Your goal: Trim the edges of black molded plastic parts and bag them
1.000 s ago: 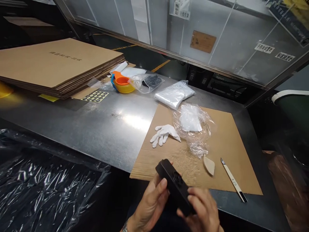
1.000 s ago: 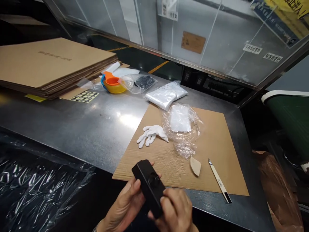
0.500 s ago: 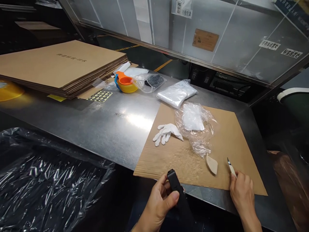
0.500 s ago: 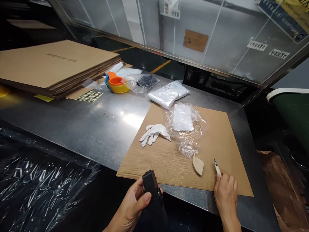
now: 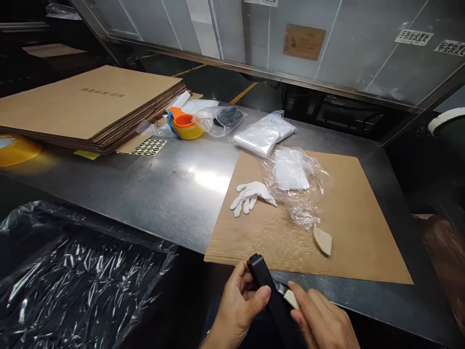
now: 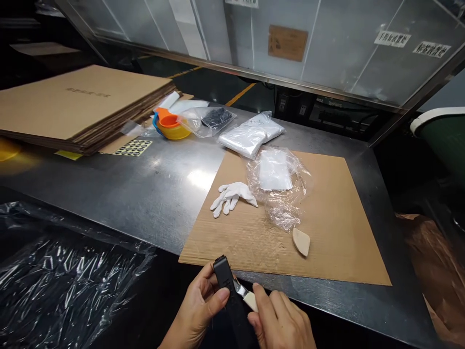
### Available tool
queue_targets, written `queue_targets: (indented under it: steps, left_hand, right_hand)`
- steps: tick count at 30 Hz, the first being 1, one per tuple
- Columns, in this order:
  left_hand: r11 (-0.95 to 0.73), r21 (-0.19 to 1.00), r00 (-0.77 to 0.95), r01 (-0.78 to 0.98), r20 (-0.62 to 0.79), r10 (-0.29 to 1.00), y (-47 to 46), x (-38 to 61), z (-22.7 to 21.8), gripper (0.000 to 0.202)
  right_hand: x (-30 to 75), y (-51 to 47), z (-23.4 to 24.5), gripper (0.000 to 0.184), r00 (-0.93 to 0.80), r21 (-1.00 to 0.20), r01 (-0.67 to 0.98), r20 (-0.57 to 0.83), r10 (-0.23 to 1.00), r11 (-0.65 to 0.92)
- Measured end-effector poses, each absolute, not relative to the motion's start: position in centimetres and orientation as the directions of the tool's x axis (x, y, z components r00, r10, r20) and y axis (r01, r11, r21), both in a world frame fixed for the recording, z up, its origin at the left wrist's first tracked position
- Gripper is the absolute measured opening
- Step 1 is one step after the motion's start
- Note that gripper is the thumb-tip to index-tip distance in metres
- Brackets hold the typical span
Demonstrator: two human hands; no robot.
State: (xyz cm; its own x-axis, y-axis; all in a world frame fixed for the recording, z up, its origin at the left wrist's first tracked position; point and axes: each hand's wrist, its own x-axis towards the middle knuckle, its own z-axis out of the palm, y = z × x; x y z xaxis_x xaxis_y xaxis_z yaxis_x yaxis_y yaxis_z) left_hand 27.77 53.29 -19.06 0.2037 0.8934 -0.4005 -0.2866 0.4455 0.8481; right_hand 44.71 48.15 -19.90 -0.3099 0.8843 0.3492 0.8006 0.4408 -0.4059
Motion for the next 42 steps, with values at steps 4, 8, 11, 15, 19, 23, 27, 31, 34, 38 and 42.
queue_targets:
  steps: [4, 8, 11, 15, 19, 23, 27, 31, 34, 38, 42]
  left_hand:
    - [0.451, 0.846, 0.245, -0.286, -0.390, 0.888, 53.2, 27.6, -19.2, 0.045]
    - [0.463, 0.840, 0.279, -0.284, -0.390, 0.878, 53.2, 27.6, -19.2, 0.045]
    - [0.463, 0.841, 0.265, -0.281, -0.396, 0.879, 53.1, 27.7, -19.1, 0.045]
    - [0.462, 0.840, 0.259, -0.284, -0.397, 0.881, 53.1, 27.8, -18.9, 0.046]
    - [0.458, 0.842, 0.272, -0.285, -0.387, 0.881, 53.1, 27.8, -18.9, 0.048]
    - [0.465, 0.841, 0.269, -0.277, -0.397, 0.878, 53.0, 27.8, -19.0, 0.048]
    - [0.479, 0.832, 0.255, -0.279, -0.417, 0.872, 52.9, 27.9, -19.1, 0.049]
    - [0.467, 0.843, 0.221, -0.267, -0.418, 0.881, 52.8, 28.1, -18.7, 0.047]
    - [0.457, 0.853, 0.194, -0.252, -0.418, 0.887, 52.8, 28.1, -18.4, 0.045]
    - [0.448, 0.853, 0.188, -0.267, -0.410, 0.893, 52.9, 28.1, -18.5, 0.046]
    - [0.448, 0.854, 0.219, -0.265, -0.399, 0.890, 52.8, 28.1, -19.1, 0.042]
  right_hand:
    - [44.7, 48.1, -20.3, 0.033, -0.310, -0.392, 0.807, 0.355, 0.882, 0.441]
    - [44.7, 48.0, -20.2, 0.033, -0.314, -0.396, 0.803, 0.353, 0.881, 0.445]
    - [44.7, 48.0, -20.2, 0.033, -0.317, -0.386, 0.808, 0.352, 0.881, 0.445]
    - [44.6, 48.1, -20.1, 0.032, -0.315, -0.374, 0.815, 0.355, 0.880, 0.442]
    - [44.5, 48.0, -20.0, 0.033, -0.312, -0.355, 0.826, 0.361, 0.879, 0.438]
    - [44.5, 47.9, -19.9, 0.033, -0.309, -0.311, 0.845, 0.380, 0.872, 0.435]
    - [44.5, 47.7, -19.9, 0.033, -0.304, -0.300, 0.851, 0.388, 0.870, 0.431]
    - [44.7, 47.7, -20.5, 0.034, -0.302, -0.320, 0.855, 0.331, 0.894, 0.408]
    - [45.0, 47.8, -20.8, 0.034, -0.278, -0.366, 0.855, 0.273, 0.921, 0.366]
    - [45.1, 47.9, -20.2, 0.032, -0.226, -0.453, 0.814, 0.331, 0.916, 0.364]
    - [44.9, 47.7, -19.4, 0.033, -0.272, -0.450, 0.797, 0.330, 0.904, 0.404]
